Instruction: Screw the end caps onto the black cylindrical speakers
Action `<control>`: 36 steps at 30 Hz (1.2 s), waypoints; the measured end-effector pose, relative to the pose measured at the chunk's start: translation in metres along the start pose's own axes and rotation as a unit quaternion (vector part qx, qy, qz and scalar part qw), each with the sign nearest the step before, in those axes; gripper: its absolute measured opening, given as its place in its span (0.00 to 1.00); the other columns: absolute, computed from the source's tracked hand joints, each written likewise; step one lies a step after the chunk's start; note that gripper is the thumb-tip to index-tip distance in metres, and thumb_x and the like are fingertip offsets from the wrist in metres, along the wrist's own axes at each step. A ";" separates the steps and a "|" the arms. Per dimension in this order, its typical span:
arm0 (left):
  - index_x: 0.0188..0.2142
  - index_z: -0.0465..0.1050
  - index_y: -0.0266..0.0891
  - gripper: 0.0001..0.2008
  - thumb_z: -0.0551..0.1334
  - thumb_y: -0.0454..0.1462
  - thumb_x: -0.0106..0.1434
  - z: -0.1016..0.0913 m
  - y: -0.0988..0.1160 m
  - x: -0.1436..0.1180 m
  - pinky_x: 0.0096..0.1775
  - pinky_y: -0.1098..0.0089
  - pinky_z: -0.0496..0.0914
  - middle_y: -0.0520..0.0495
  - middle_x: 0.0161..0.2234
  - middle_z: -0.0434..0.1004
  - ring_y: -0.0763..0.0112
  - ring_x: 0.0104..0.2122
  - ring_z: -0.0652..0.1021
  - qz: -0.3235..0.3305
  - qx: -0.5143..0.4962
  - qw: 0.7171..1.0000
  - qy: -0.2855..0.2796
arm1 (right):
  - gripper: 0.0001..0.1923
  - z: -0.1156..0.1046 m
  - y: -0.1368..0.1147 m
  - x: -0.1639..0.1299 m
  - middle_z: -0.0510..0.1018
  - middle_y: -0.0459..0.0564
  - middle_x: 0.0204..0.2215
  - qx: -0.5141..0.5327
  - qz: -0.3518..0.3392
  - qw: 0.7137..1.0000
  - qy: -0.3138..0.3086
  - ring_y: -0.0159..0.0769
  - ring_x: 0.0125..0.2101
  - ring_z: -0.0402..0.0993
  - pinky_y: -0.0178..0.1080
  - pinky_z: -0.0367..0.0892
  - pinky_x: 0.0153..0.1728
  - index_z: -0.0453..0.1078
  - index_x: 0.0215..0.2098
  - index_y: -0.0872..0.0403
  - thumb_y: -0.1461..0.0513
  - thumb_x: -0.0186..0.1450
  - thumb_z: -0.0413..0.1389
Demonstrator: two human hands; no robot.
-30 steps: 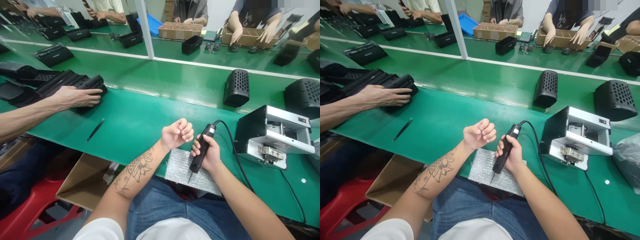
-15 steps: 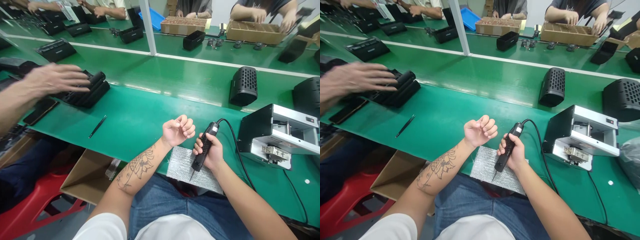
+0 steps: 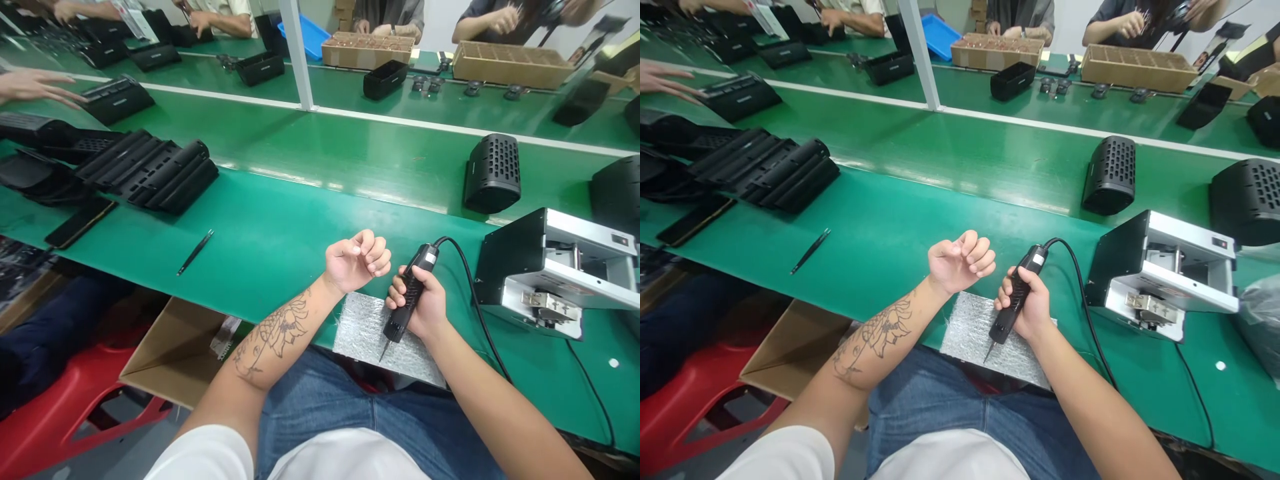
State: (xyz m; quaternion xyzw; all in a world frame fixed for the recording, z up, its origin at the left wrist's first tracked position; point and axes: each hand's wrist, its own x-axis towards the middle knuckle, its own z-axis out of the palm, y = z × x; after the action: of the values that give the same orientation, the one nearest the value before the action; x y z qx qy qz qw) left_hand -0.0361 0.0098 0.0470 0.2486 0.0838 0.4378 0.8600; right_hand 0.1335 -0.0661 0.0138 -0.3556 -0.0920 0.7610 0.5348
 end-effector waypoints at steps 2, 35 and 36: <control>0.21 0.53 0.41 0.18 0.66 0.36 0.48 -0.001 0.000 0.000 0.25 0.68 0.62 0.52 0.21 0.57 0.72 0.21 0.65 0.003 -0.003 1.000 0.006 | 0.12 0.000 0.000 0.000 0.70 0.41 0.19 0.001 -0.002 1.000 0.002 0.30 0.16 0.65 0.36 0.70 0.20 0.74 0.34 0.52 0.53 0.63 0.66; 0.14 0.56 0.40 0.27 0.76 0.43 0.44 0.014 0.003 -0.009 0.19 0.67 0.66 0.52 0.17 0.60 0.72 0.15 0.68 -0.038 -0.022 0.994 -0.096 | 0.12 -0.005 -0.001 0.001 0.70 0.41 0.20 -0.009 0.000 1.000 -0.003 0.31 0.17 0.65 0.37 0.71 0.21 0.75 0.36 0.51 0.52 0.64 0.65; 0.14 0.56 0.40 0.27 0.76 0.43 0.44 0.014 0.003 -0.009 0.20 0.67 0.67 0.52 0.17 0.61 0.72 0.15 0.68 -0.037 -0.022 0.994 -0.104 | 0.12 -0.005 -0.001 0.001 0.69 0.41 0.20 -0.009 0.002 1.000 -0.005 0.31 0.18 0.65 0.37 0.71 0.21 0.75 0.36 0.51 0.51 0.64 0.65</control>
State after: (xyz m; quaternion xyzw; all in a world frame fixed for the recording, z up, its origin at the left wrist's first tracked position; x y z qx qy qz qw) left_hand -0.0386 -0.0005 0.0599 0.2702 -0.0063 0.3789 0.8851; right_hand 0.1371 -0.0660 0.0098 -0.3567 -0.1001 0.7631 0.5295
